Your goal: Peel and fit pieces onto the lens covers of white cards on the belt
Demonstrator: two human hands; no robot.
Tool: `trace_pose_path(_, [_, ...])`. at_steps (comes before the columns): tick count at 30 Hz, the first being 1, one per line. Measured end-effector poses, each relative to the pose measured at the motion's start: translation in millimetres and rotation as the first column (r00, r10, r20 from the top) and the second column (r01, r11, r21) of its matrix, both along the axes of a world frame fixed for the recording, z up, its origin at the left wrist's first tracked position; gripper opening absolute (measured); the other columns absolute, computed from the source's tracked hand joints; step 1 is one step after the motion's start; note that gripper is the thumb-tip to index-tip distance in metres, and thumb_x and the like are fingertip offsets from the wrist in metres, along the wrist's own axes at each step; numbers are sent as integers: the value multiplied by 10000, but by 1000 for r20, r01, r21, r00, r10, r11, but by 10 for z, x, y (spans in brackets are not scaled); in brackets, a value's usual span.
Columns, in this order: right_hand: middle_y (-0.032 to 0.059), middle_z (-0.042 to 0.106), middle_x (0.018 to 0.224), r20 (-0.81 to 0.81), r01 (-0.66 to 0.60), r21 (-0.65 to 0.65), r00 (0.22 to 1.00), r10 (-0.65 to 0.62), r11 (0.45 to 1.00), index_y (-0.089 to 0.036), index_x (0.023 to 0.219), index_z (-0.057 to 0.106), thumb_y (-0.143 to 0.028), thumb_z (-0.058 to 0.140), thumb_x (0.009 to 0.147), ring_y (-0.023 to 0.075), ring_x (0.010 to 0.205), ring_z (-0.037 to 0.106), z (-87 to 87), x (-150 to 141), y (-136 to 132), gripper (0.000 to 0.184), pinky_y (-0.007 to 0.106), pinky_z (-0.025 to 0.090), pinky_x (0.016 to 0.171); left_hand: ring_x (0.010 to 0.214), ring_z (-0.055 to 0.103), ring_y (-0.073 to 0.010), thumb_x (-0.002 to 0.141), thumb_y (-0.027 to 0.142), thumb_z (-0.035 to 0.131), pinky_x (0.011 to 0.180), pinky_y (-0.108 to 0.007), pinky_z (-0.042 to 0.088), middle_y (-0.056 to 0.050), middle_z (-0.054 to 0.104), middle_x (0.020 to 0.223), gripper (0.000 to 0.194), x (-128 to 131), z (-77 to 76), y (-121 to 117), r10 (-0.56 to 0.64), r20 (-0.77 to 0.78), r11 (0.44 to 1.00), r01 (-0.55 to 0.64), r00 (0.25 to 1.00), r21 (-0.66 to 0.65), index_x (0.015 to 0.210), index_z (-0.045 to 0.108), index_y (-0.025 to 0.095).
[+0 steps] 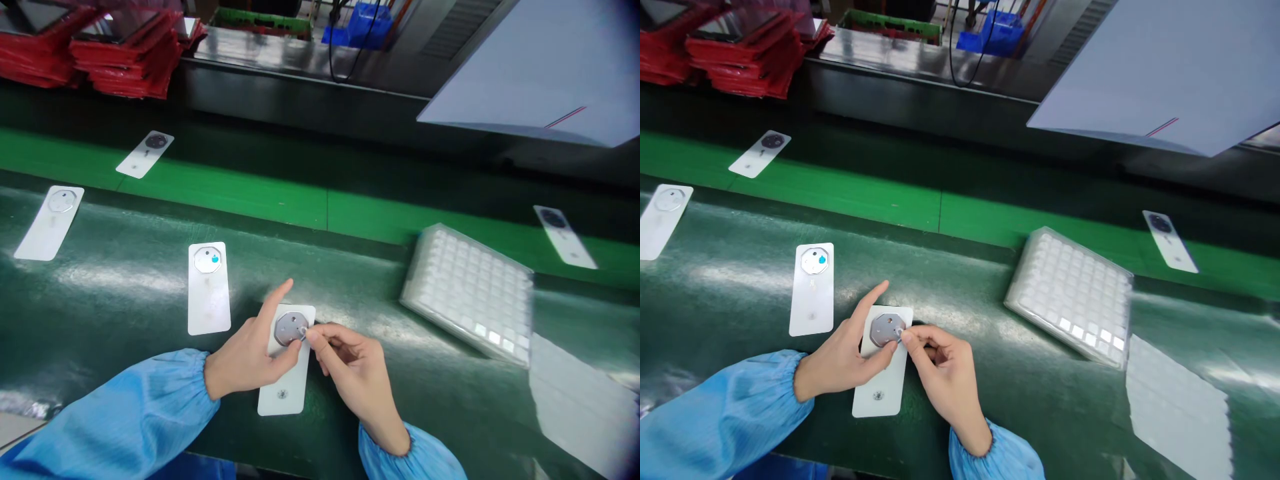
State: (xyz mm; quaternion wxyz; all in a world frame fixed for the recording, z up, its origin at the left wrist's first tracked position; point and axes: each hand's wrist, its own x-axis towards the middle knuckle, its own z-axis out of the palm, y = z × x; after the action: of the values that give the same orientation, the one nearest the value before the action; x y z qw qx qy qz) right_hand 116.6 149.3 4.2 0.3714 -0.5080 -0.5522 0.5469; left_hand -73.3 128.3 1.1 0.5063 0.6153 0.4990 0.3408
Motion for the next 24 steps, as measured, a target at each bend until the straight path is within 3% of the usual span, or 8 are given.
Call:
trace_pose_path(6, [27, 673, 613, 82, -13, 5, 997, 13, 1000, -183, 825, 805, -396, 753, 874, 95, 470, 491, -8, 0, -8, 225, 197, 406, 411, 596, 587, -152, 965, 264, 582, 556, -261, 414, 19, 660, 781, 819, 0, -8, 2, -18, -14, 1000, 18, 1000, -3, 1646, 129, 225])
trace_pose_path(24, [41, 700, 632, 77, 53, 3, 996, -53, 999, -177, 804, 788, -454, 759, 868, 121, 482, 554, -28, -85, -46, 286, 226, 459, 431, 648, 643, -178, 962, 274, 588, 569, -259, 441, -18, 691, 846, 822, -1, -18, 12, 2, -66, 1000, 0, 998, 22, 1649, 142, 199])
